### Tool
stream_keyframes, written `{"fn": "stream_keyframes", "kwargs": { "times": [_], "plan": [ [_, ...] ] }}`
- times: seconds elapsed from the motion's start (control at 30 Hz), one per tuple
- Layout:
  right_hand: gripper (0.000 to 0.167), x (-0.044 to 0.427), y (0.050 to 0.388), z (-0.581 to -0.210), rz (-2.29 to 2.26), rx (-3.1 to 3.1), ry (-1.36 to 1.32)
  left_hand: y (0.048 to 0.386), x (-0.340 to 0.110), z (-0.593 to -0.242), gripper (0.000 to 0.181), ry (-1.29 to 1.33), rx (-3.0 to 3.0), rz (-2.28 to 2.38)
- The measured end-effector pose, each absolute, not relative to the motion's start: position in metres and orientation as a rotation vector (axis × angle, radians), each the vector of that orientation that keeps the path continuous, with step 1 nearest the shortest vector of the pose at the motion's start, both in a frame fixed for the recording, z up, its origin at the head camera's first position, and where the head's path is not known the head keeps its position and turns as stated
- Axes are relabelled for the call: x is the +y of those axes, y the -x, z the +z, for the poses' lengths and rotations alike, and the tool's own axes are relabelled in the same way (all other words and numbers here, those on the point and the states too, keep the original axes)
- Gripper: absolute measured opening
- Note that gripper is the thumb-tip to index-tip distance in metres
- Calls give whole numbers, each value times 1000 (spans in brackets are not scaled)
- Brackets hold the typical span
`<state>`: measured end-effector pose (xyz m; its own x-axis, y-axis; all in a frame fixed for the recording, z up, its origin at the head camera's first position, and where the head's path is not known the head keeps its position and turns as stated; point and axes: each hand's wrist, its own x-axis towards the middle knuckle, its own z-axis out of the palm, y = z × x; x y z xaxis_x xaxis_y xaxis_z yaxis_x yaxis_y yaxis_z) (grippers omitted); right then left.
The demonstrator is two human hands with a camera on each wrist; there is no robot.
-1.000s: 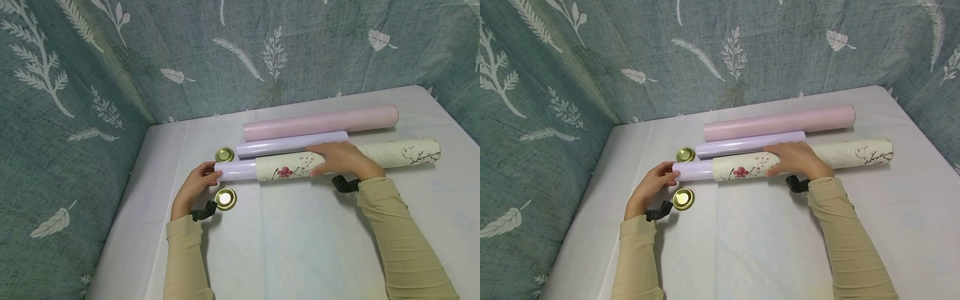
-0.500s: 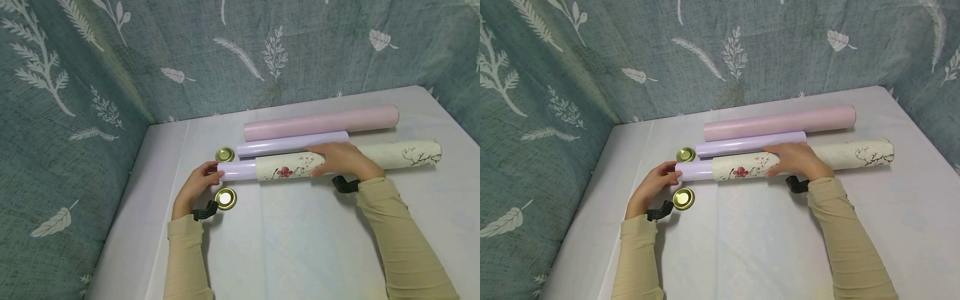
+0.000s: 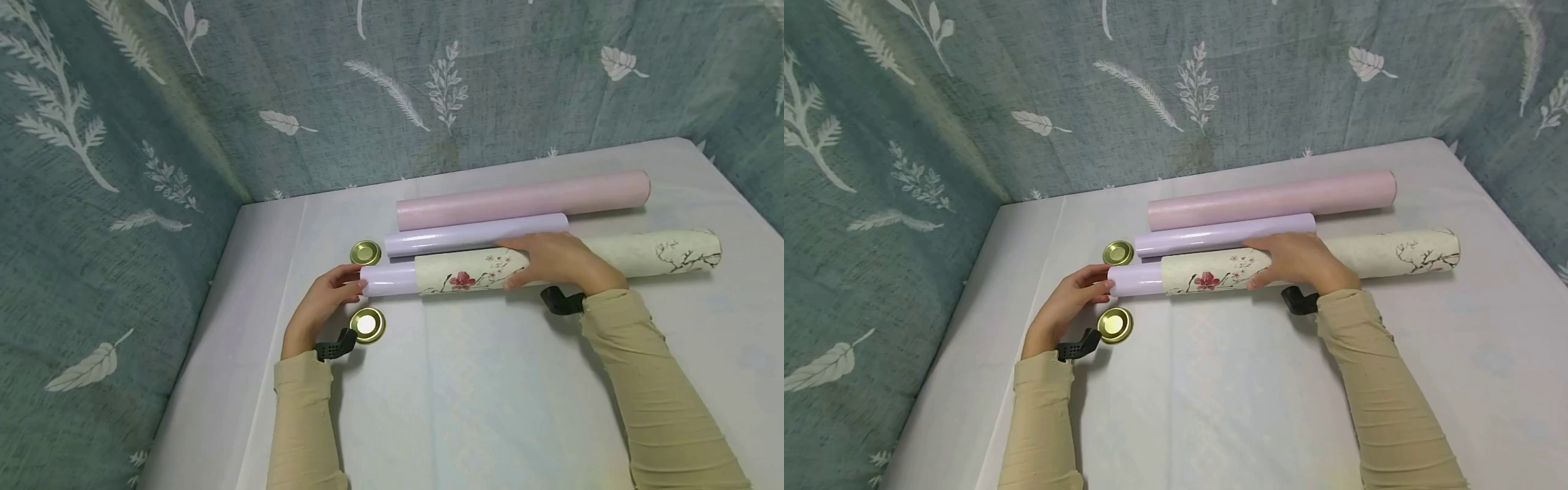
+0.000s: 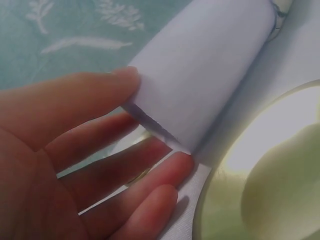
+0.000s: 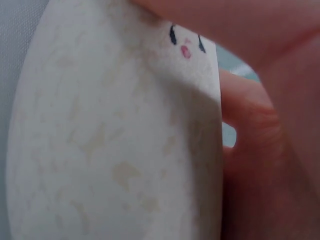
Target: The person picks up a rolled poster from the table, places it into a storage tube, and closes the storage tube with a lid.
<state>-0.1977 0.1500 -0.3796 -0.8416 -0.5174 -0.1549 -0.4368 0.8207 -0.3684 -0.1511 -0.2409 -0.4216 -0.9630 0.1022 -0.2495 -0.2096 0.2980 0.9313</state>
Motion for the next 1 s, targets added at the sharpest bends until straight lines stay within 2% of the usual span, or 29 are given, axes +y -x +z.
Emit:
{"fn": "stream_keyframes", "kwargs": {
  "times": [1.0],
  "plan": [
    [73, 142, 196, -378, -487, 2772, 745, 151, -231, -415, 51, 63, 2319, 1629]
  ]
}}
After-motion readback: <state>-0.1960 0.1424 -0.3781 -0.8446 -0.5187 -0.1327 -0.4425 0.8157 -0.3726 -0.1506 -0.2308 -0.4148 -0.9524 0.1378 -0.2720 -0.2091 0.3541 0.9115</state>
